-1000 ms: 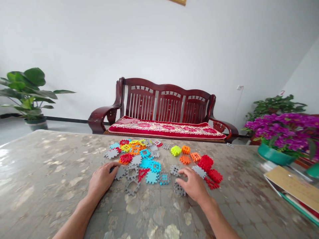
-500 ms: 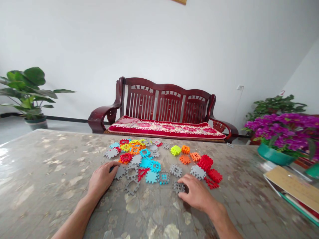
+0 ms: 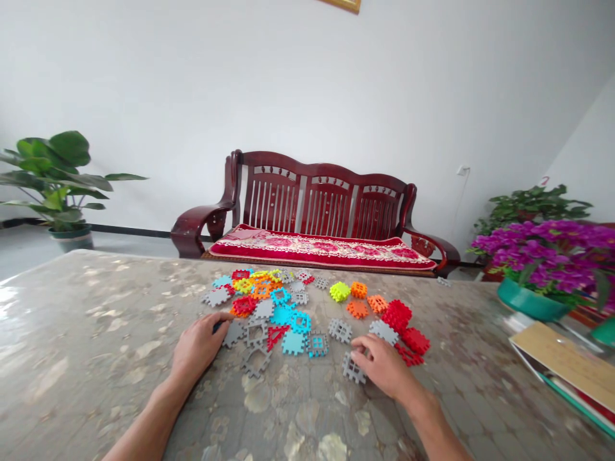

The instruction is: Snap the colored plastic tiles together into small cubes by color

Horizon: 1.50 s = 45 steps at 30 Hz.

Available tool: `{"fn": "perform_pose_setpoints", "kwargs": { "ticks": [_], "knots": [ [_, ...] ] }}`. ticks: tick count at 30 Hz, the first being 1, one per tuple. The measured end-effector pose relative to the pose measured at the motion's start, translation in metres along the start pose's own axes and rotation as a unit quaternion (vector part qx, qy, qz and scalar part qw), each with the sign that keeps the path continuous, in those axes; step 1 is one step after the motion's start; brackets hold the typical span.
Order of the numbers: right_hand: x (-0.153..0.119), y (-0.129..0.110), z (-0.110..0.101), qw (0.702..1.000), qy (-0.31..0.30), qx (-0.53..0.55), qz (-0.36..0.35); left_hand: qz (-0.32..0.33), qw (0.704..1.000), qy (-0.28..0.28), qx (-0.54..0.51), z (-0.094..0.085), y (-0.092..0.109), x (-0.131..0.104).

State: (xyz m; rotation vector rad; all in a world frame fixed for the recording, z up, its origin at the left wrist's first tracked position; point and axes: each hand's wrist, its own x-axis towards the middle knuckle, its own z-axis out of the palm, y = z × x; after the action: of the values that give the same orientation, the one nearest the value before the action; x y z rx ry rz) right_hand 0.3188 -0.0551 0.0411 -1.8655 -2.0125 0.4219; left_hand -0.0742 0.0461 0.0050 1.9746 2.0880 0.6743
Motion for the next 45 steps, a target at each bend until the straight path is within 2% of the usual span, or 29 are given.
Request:
{"fn": "perform_pose_setpoints", "kwargs": {
  "ticks": [4,6,10,16,24,28,31,37,45],
  "knots": [
    [-0.004,-0.003,-0.003,0.996,-0.074,-0.05,-0.001,0.004,1.0,-0.007,-0.007,0.002,-0.002,0.001],
    [-0.006,-0.005,-0.004,0.994,-0.086,-0.071,-0.015,0.005,1.0,-0.01,-0.011,0.003,-0.003,0.002],
    [-0.006,-0.006,0.0,0.995,-0.06,-0.08,-0.022,0.004,1.0,-0.009,-0.011,0.003,-0.004,0.002],
    [-0.001,-0.003,0.001,1.0,-0.013,-0.006,0.017,0.005,1.0,-0.001,-0.012,0.004,-0.004,0.002],
    [-0.005,-0.015,0.003,0.996,-0.07,0.037,-0.032,0.006,1.0,-0.008,-0.015,0.006,-0.006,0.003],
    [-0.008,-0.019,0.005,0.979,-0.167,0.088,-0.073,0.006,1.0,-0.01,-0.013,0.005,-0.005,0.002],
    [-0.012,-0.021,0.008,0.965,-0.22,0.074,-0.123,0.002,1.0,-0.016,-0.012,0.005,-0.004,0.002],
    [-0.022,-0.03,0.018,0.953,-0.232,0.02,-0.196,0.002,1.0,-0.007,-0.01,0.005,-0.004,0.002],
    [-0.024,-0.037,0.018,0.954,-0.226,-0.006,-0.195,0.007,1.0,-0.002,-0.012,0.006,-0.006,0.002]
  ]
}}
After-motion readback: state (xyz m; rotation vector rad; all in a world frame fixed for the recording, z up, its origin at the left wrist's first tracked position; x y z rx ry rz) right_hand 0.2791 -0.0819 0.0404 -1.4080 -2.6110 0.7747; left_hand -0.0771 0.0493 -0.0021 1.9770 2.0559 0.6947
